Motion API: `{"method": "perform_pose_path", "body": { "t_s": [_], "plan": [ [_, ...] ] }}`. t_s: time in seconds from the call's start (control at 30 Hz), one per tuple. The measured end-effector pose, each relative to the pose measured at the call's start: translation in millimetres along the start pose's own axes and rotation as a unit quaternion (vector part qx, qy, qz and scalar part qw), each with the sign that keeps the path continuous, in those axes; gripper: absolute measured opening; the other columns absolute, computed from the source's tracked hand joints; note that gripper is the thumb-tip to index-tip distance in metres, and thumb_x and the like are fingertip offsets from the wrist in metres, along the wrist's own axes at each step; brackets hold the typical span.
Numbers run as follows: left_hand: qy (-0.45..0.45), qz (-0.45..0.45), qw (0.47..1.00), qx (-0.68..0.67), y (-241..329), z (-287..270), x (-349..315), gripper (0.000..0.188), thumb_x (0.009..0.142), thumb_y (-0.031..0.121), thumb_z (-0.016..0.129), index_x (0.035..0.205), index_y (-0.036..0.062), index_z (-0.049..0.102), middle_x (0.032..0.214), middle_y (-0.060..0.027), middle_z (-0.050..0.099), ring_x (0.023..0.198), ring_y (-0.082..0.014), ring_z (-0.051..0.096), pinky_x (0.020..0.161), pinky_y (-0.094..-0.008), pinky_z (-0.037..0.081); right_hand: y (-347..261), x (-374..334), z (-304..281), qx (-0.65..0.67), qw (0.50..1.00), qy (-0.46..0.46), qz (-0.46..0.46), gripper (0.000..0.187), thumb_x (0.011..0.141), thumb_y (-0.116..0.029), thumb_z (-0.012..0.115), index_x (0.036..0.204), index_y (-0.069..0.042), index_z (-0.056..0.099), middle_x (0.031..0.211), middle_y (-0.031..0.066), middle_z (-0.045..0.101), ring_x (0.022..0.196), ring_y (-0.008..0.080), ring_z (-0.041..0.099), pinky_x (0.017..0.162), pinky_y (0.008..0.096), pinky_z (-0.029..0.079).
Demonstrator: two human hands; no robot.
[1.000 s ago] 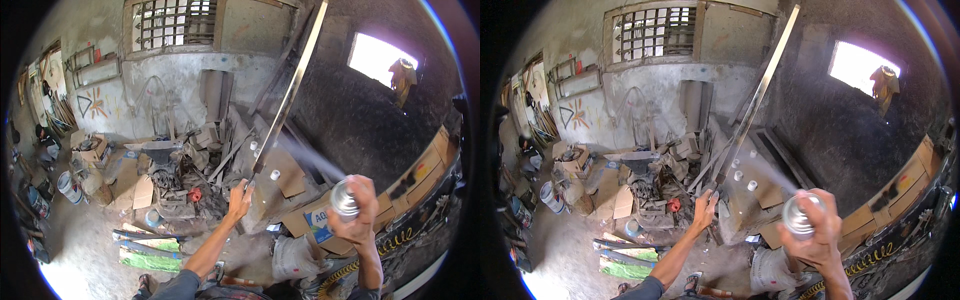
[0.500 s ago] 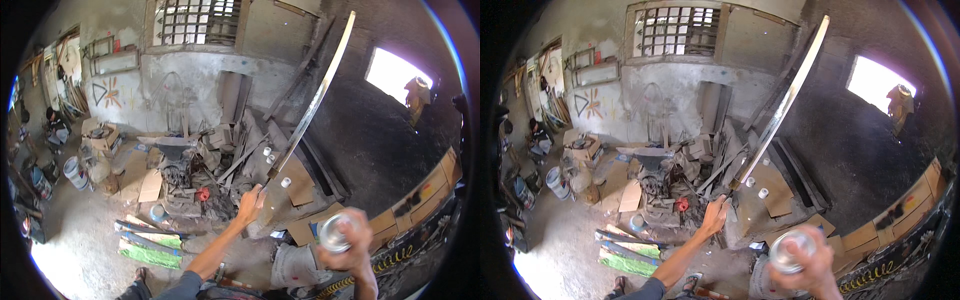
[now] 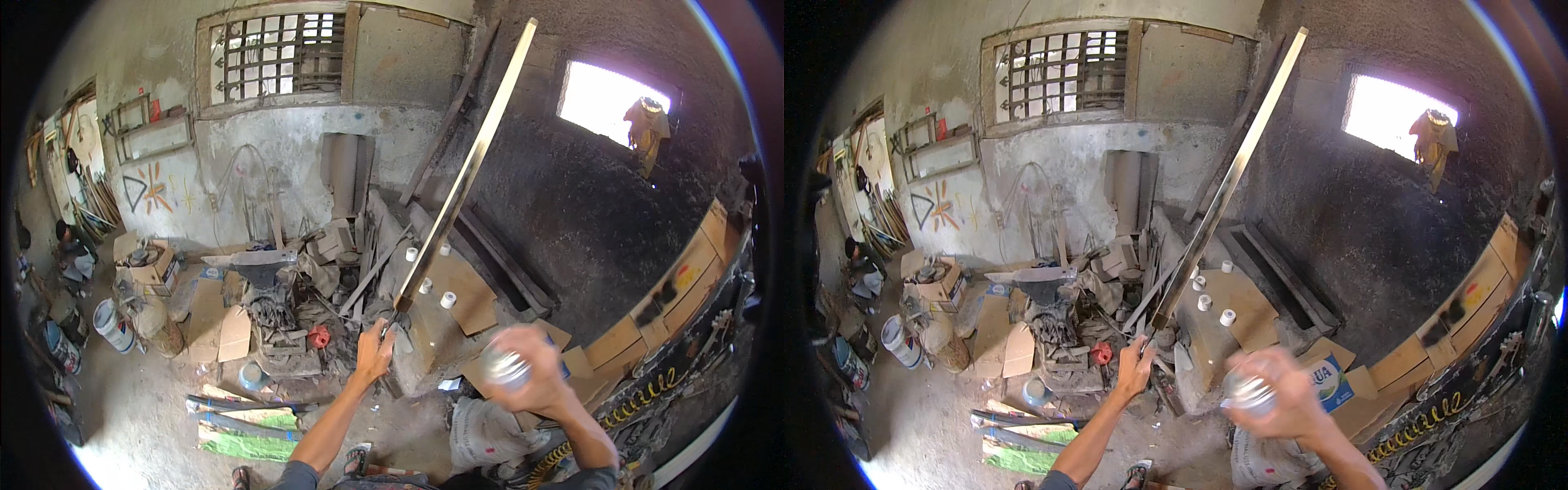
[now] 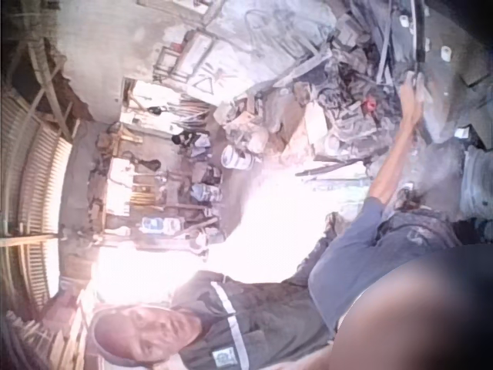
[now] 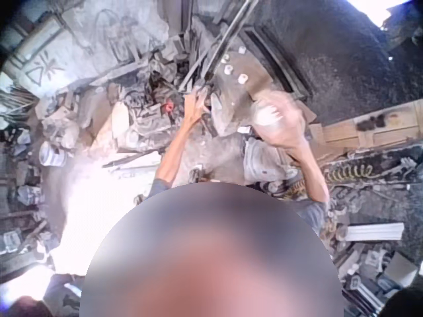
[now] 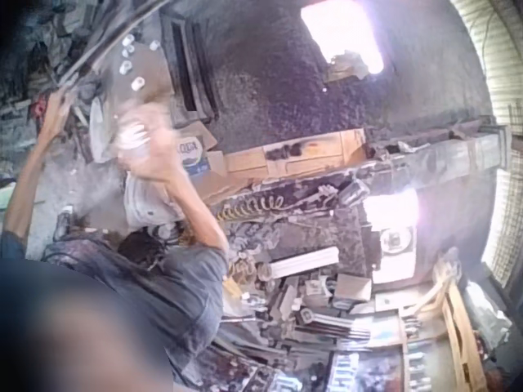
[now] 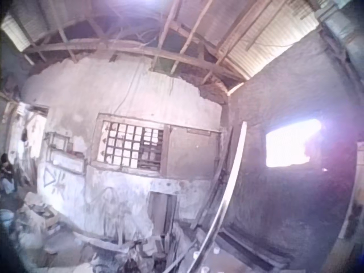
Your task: The person holds a long metal bar and repeatedly sprays it with black paint from a spray can, rotating the bar to coat both sides. The person continues spraying until the bar is fully covered in black paint.
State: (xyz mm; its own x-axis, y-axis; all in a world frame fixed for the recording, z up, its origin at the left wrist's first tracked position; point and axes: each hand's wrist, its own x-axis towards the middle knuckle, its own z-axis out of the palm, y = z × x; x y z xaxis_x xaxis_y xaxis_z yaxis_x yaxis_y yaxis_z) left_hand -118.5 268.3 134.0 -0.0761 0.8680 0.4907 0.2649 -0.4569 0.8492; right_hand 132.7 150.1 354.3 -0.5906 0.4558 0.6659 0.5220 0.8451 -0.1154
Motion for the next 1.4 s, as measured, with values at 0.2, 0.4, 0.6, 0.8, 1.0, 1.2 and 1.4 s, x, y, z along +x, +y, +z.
{"method": "perform_pose_path", "body": {
  "t_s": [0.2, 0.4, 0.6, 0.8, 1.0, 1.2, 1.4],
  "plan": [
    [-0.013, -0.036, 0.999, -0.003, -12, -6, -30, 0.036, 0.097, 0.036, 0.055, 0.096, -0.0001, 0.058, 0.06, -0.0106, 0.058, 0.051, -0.0197, 0.063, 0.051, -0.0342, 0.047, 42, 49, -13, 0.014, 0.992, 0.107, 0.059, 0.062, 0.072, -0.015, 0.082, 0.128, -0.007, 0.057, 0.108, 0.0179, 0.066, 0.088, 0.0239, 0.07, 0.078, 0.0359, 0.06],
    [0.0, -0.057, 0.998, -0.002, -19, -10, -52, 0.03, 0.093, 0.03, 0.058, 0.089, 0.0001, 0.055, 0.058, -0.0113, 0.048, 0.052, -0.0192, 0.046, 0.051, -0.0355, 0.037, 86, 56, -69, -0.137, 0.956, 0.249, 0.068, 0.059, 0.078, -0.008, 0.075, 0.133, -0.011, 0.054, 0.102, 0.0184, 0.064, 0.081, 0.0235, 0.069, 0.072, 0.035, 0.058],
    [0.013, -0.04, 0.999, 0.008, -30, -13, -47, 0.033, 0.095, 0.034, 0.056, 0.087, 0.002, 0.054, 0.058, -0.0109, 0.045, 0.052, -0.0197, 0.044, 0.051, -0.0364, 0.035, -5, 12, -13, -0.108, 0.99, -0.026, -0.091, 0.067, 0.071, -0.03, 0.083, 0.133, -0.022, 0.06, 0.103, 0.018, 0.064, 0.085, 0.0283, 0.071, 0.066, 0.0347, 0.062],
    [0.025, -0.027, 0.999, 0.013, -32, -17, -62, 0.032, 0.095, 0.034, 0.056, 0.085, 0.0034, 0.054, 0.057, -0.0092, 0.046, 0.05, -0.0198, 0.046, 0.051, -0.0363, 0.036, 58, 58, -46, -0.107, 0.99, 0.094, 0.008, 0.063, 0.073, -0.02, 0.079, 0.132, -0.012, 0.057, 0.11, 0.018, 0.065, 0.091, 0.0289, 0.07, 0.077, 0.0386, 0.06],
    [0.049, -0.018, 0.998, 0.027, -48, -24, -81, 0.028, 0.093, 0.031, 0.056, 0.084, 0.0046, 0.055, 0.058, -0.0095, 0.05, 0.05, -0.0223, 0.051, 0.052, -0.0361, 0.04, 79, 114, -120, -0.058, 0.978, 0.191, 0.058, 0.056, 0.082, -0.016, 0.074, 0.134, -0.011, 0.054, 0.089, 0.0092, 0.068, 0.078, 0.0179, 0.068, 0.071, 0.0329, 0.055],
    [0.065, -0.005, 0.997, 0.046, -74, -27, -104, 0.028, 0.09, 0.031, 0.057, 0.084, 0.0036, 0.055, 0.059, -0.013, 0.052, 0.052, -0.0259, 0.055, 0.053, -0.0382, 0.041, 99, 165, -187, -0.128, 0.962, 0.233, 0.058, 0.059, 0.084, -0.035, 0.07, 0.137, -0.015, 0.053, 0.1, 0.0115, 0.066, 0.088, 0.02, 0.066, 0.078, 0.0376, 0.054],
    [0.064, -0.003, 0.997, 0.053, -84, -43, -125, 0.029, 0.09, 0.03, 0.056, 0.082, 0.0022, 0.054, 0.059, -0.0139, 0.049, 0.05, -0.0281, 0.052, 0.05, -0.0401, 0.038, 163, 195, -258, -0.175, 0.948, 0.265, -0.032, 0.067, 0.08, -0.045, 0.073, 0.136, -0.015, 0.053, 0.095, 0.0138, 0.068, 0.075, 0.0205, 0.068, 0.07, 0.0367, 0.058]
  ]
}}
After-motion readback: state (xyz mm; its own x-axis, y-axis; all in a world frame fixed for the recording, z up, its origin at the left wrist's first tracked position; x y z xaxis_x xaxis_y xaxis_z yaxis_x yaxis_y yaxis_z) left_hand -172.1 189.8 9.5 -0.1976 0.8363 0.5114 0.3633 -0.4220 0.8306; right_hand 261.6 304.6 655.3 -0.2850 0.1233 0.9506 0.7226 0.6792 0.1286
